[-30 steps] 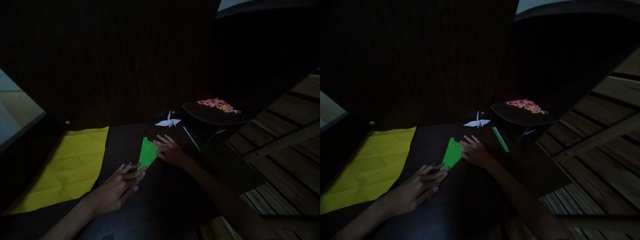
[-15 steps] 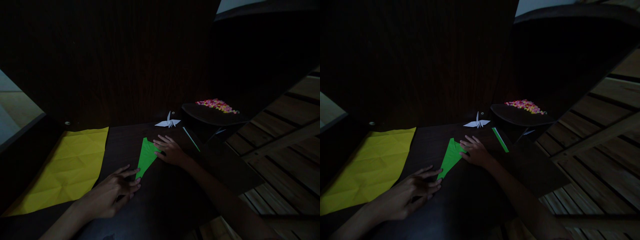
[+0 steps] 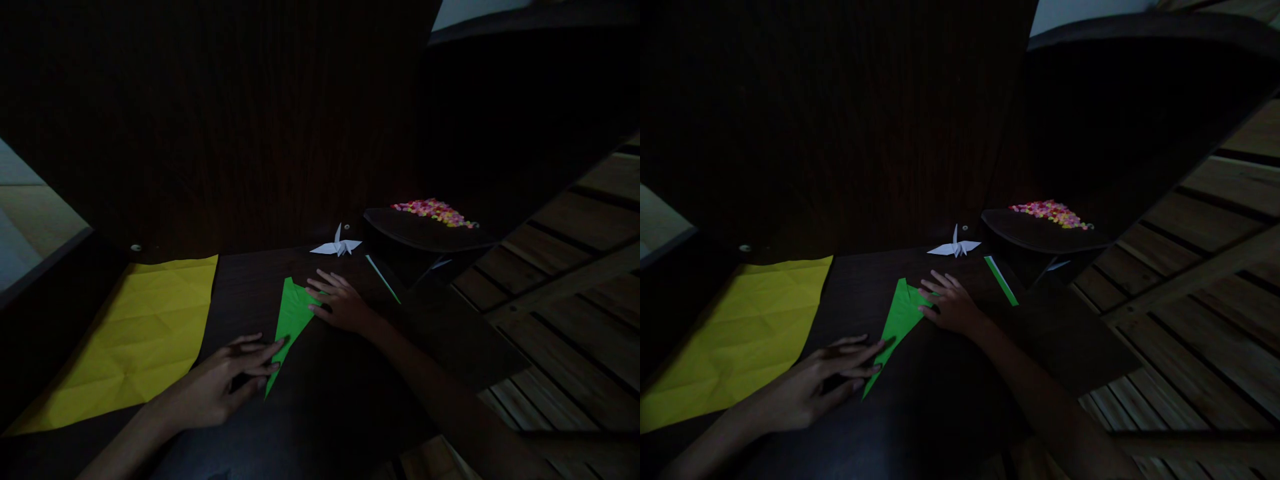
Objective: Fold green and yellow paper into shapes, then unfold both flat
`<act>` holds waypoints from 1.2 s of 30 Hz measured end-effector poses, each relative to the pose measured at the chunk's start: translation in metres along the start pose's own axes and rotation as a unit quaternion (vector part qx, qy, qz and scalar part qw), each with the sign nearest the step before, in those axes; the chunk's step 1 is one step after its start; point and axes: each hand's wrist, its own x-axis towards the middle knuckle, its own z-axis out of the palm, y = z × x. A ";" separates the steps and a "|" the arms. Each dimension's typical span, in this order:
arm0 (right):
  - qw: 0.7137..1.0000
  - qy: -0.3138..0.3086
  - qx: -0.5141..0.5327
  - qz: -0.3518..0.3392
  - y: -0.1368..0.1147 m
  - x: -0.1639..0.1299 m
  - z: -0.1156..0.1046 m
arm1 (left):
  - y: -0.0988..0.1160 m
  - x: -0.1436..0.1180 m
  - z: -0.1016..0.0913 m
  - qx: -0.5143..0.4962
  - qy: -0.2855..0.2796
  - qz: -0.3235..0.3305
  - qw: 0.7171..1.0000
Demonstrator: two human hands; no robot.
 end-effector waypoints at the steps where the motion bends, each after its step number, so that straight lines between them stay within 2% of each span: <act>1: 1.000 0.001 0.000 0.002 0.001 0.000 0.001 | -0.002 0.001 0.003 -0.023 0.020 -0.009 0.999; 6: 1.000 0.001 0.014 0.006 0.002 0.002 0.003 | -0.001 0.009 0.017 -0.114 0.090 -0.028 0.989; 11: 1.000 0.005 0.028 0.003 0.002 0.002 0.003 | 0.000 0.016 0.026 -0.124 0.129 -0.031 0.983; 21: 1.000 -0.002 0.020 0.011 0.001 0.002 0.004 | 0.005 0.016 0.017 -0.070 0.071 -0.035 0.994; 36: 1.000 -0.010 0.017 0.011 0.003 0.001 0.006 | 0.009 0.010 0.007 -0.066 0.034 -0.043 0.996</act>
